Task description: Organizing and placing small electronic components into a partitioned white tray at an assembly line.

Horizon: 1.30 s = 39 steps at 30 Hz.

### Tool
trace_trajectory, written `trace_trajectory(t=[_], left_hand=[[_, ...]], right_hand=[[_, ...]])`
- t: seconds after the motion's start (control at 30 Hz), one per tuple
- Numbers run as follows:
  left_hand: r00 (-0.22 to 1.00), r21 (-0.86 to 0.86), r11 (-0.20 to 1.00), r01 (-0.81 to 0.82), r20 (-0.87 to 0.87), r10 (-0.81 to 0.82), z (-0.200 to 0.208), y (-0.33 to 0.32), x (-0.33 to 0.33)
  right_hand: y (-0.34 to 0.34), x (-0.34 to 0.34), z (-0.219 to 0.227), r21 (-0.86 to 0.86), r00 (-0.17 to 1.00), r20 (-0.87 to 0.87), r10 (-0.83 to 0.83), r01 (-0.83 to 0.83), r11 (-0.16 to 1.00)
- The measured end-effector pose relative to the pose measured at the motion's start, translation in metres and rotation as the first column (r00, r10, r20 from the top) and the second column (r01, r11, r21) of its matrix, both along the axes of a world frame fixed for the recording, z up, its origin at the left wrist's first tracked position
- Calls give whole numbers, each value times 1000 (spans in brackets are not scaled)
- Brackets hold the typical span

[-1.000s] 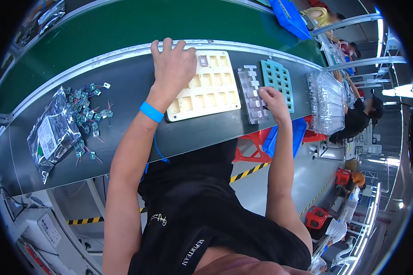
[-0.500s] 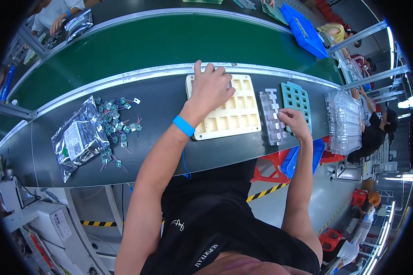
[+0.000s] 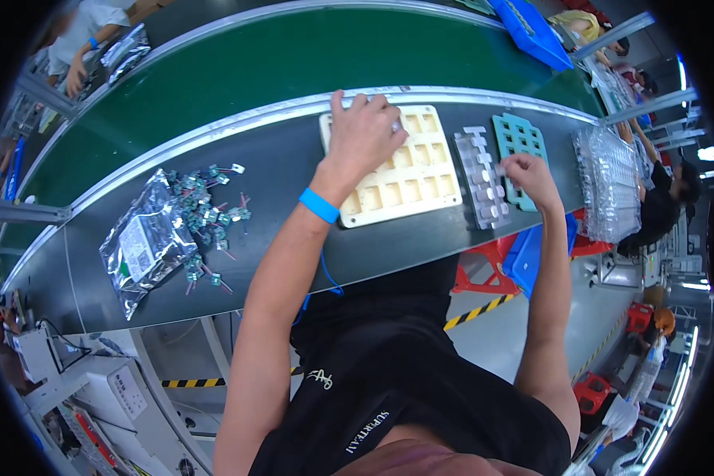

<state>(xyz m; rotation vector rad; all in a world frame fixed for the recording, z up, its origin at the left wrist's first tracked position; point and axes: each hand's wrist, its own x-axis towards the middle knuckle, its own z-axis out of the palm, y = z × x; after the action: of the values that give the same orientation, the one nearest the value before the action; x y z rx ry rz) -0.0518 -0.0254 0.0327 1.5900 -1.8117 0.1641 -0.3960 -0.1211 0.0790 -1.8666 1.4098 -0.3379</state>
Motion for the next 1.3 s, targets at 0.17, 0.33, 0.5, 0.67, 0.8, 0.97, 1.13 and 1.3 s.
trace_trajectory(t=[0.17, 0.33, 0.5, 0.67, 0.8, 0.97, 1.13, 1.3], left_hand=[[1000, -30, 1000, 4, 24, -4, 1, 0, 0], [999, -12, 1000, -17, 38, 18, 1, 3, 1], [997, 48, 998, -27, 76, 24, 3, 4, -2], [996, -16, 1000, -21, 89, 22, 4, 4, 0], [992, -33, 998, -45, 118, 48, 9, 2, -5], [988, 66, 997, -36, 150, 26, 12, 2, -12], [988, -11, 1000, -13, 151, 14, 6, 2, -9], [988, -21, 1000, -2, 154, 5, 3, 0, -13]], right_hand=[[13, 49, 26, -600, 995, -34, 91, -94, 795], [23, 149, 23, -510, 963, 25, 269, -219, 832], [8, 181, -6, -528, 930, -66, 362, -340, 778], [14, 186, -5, -579, 941, -177, 289, -337, 743], [19, 187, -9, -658, 923, -309, 227, -381, 650], [16, 160, -10, -666, 956, -150, 251, -286, 689], [25, 75, 18, -482, 996, -84, 11, -50, 875], [33, 16, -11, -122, 999, -33, -28, 24, 992]])
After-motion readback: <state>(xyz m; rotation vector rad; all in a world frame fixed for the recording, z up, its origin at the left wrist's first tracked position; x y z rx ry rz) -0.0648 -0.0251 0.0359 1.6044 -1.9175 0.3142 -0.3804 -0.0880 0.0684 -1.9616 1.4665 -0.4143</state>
